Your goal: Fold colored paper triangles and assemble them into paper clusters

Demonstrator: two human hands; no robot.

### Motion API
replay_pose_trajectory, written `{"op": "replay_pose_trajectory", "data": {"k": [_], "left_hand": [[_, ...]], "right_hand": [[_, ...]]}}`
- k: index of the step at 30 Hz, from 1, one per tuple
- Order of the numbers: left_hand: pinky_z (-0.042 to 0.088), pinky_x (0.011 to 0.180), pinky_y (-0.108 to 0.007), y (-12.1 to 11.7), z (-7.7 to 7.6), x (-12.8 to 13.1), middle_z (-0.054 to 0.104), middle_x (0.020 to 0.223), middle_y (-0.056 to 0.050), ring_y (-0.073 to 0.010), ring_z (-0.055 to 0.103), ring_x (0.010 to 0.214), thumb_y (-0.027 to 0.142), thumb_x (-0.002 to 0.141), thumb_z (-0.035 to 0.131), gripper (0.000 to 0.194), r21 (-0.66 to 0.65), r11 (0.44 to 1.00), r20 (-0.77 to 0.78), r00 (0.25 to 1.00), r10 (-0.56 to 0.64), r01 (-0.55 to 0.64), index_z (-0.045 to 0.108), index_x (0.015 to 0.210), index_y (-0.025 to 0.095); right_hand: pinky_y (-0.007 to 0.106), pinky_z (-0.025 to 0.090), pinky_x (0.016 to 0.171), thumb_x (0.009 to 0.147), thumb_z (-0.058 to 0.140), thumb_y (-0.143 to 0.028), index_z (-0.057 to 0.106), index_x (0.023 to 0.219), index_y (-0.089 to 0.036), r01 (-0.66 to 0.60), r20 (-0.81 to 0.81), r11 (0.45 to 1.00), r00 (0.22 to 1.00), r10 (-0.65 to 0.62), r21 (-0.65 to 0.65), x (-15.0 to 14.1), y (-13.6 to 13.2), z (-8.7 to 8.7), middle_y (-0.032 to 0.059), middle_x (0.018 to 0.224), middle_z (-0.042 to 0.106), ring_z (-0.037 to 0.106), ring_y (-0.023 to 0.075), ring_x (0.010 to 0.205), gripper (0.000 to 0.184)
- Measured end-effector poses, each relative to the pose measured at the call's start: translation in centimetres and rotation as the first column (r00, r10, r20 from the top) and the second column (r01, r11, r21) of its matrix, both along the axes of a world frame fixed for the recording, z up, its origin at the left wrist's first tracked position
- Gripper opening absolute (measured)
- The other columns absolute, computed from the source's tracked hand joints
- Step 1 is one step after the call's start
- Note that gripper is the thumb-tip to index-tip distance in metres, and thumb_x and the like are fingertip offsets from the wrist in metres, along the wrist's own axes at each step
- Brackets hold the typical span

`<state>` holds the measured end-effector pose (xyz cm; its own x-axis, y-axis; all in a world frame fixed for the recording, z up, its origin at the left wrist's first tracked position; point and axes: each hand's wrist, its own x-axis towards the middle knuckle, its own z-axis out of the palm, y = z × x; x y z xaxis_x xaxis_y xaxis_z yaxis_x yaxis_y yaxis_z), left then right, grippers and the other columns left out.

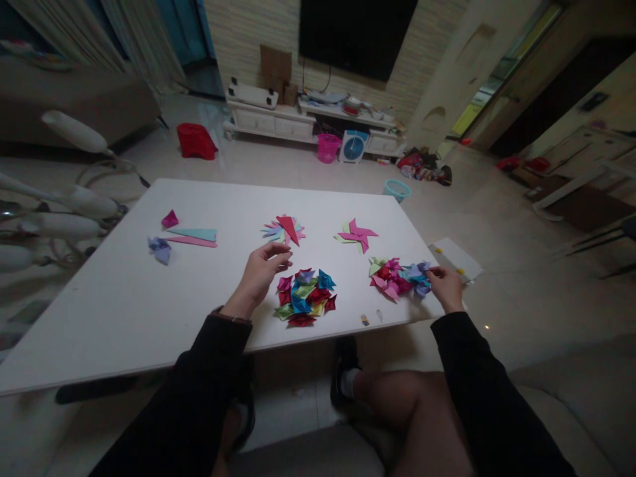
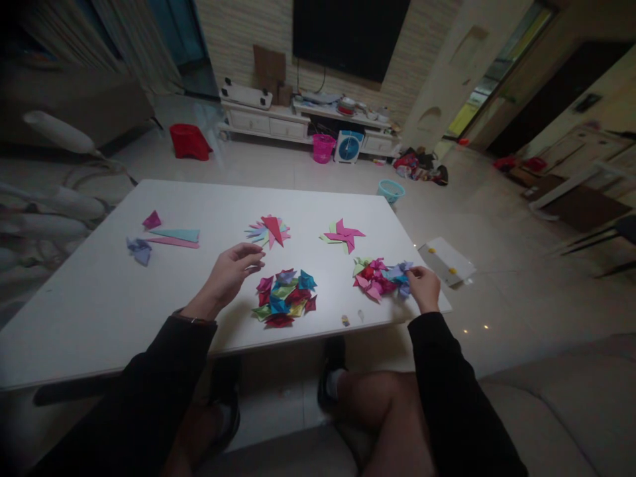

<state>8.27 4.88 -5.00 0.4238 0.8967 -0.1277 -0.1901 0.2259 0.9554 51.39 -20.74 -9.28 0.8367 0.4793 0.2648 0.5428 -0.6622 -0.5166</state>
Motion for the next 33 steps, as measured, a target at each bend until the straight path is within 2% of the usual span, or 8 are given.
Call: {"op": "replay_pose_trajectory", "data": {"k": [4, 8, 15, 20, 23, 25, 30, 33], "left_hand": [[0.050, 0.067, -0.028, 0.1, -0.3, 0.2, 0.066, 0.081, -0.001, -0.0129, 0.064, 0.064, 0.031, 0.059, 0.084, 0.033, 0.000, 1.000, -0.008, 1.000, -0.006, 0.006, 0.068, 0.083, 0.016], [0.050, 0.067, -0.028, 0.0, -0.2, 0.4, 0.066, 0.080, -0.001, -0.0129, 0.064, 0.064, 0.030, 0.058, 0.084, 0.032, 0.001, 1.000, -0.019, 1.000, -0.009, 0.009, 0.068, 0.082, 0.016], [0.049, 0.066, -0.028, -0.3, 0.0, 0.5, 0.067, 0.082, -0.002, -0.0131, 0.064, 0.065, 0.030, 0.059, 0.082, 0.031, 0.001, 0.999, -0.034, 0.999, -0.037, 0.037, 0.068, 0.083, 0.016], [0.049, 0.068, -0.028, -0.4, 0.0, 0.5, 0.067, 0.081, -0.001, -0.0129, 0.064, 0.065, 0.029, 0.060, 0.081, 0.031, -0.005, 0.998, -0.036, 0.998, -0.056, 0.056, 0.068, 0.083, 0.015], [0.049, 0.068, -0.027, -0.7, 0.1, 0.5, 0.067, 0.081, -0.001, -0.0128, 0.064, 0.064, 0.028, 0.060, 0.079, 0.028, -0.008, 0.998, -0.035, 0.997, -0.066, 0.065, 0.067, 0.083, 0.015], [0.048, 0.066, -0.027, -0.9, 0.3, 0.4, 0.068, 0.080, -0.002, -0.0128, 0.064, 0.064, 0.027, 0.062, 0.078, 0.026, -0.007, 0.998, -0.039, 0.997, -0.068, 0.068, 0.067, 0.083, 0.015], [0.046, 0.062, -0.024, -1.0, 0.4, 0.0, 0.069, 0.080, -0.004, -0.0121, 0.064, 0.062, 0.023, 0.069, 0.071, 0.019, -0.014, 0.997, -0.035, 0.997, -0.075, 0.074, 0.066, 0.085, 0.014], [0.048, 0.062, -0.024, -1.1, 0.2, -0.4, 0.071, 0.084, -0.008, -0.0137, 0.066, 0.064, 0.024, 0.075, 0.067, 0.016, -0.061, 0.991, -0.029, 0.992, -0.121, 0.119, 0.066, 0.088, 0.013]], "right_hand": [[0.033, 0.049, 0.068, 0.075, 0.064, -0.043, 0.076, 0.089, -0.014, -0.097, -0.100, 0.992, 0.991, 0.089, -0.083, 1.6, -2.7, -0.4, 0.0138, 0.079, 0.076, 0.069, 0.0262, 0.075, 0.034], [0.032, 0.050, 0.067, 0.071, 0.067, -0.038, 0.076, 0.082, -0.016, -0.180, -0.227, 0.973, 0.963, 0.144, -0.145, 1.8, -4.1, -0.8, 0.0120, 0.077, 0.076, 0.069, 0.0248, 0.073, 0.026], [0.032, 0.049, 0.068, 0.061, 0.071, -0.022, 0.076, 0.075, -0.016, -0.173, -0.249, 0.964, 0.961, 0.120, -0.201, 0.2, -2.8, -1.5, 0.0094, 0.069, 0.074, 0.068, 0.0228, 0.067, 0.016], [0.036, 0.050, 0.077, 0.066, 0.059, -0.018, 0.075, 0.091, -0.015, -0.079, -0.113, 0.987, 0.992, 0.064, -0.141, -1.8, -1.0, -0.1, 0.0121, 0.089, 0.075, 0.067, 0.0242, 0.079, 0.030], [0.036, 0.051, 0.079, 0.073, 0.055, -0.023, 0.072, 0.101, -0.016, -0.124, -0.062, 0.991, 0.991, 0.122, -0.038, -5.2, 1.6, 1.2, 0.0109, 0.099, 0.074, 0.066, 0.0222, 0.081, 0.033], [0.038, 0.053, 0.080, 0.078, 0.057, -0.029, 0.070, 0.103, -0.015, -0.271, -0.024, 0.956, 0.961, 0.275, 0.109, -8.8, 4.1, 2.1, 0.0126, 0.105, 0.071, 0.066, 0.0233, 0.086, 0.031], [0.039, 0.055, 0.077, 0.087, 0.061, -0.036, 0.058, 0.129, -0.021, -0.593, 0.007, 0.757, 0.789, 0.615, 0.274, -20.7, 10.2, 4.3, 0.0139, 0.126, 0.063, 0.063, 0.0263, 0.107, 0.045], [0.043, 0.051, 0.096, 0.095, 0.054, -0.037, 0.047, 0.144, -0.026, -0.728, 0.050, 0.609, 0.653, 0.755, 0.313, -27.2, 12.3, 5.2, 0.0126, 0.145, 0.052, 0.052, 0.0264, 0.130, 0.051]]}}
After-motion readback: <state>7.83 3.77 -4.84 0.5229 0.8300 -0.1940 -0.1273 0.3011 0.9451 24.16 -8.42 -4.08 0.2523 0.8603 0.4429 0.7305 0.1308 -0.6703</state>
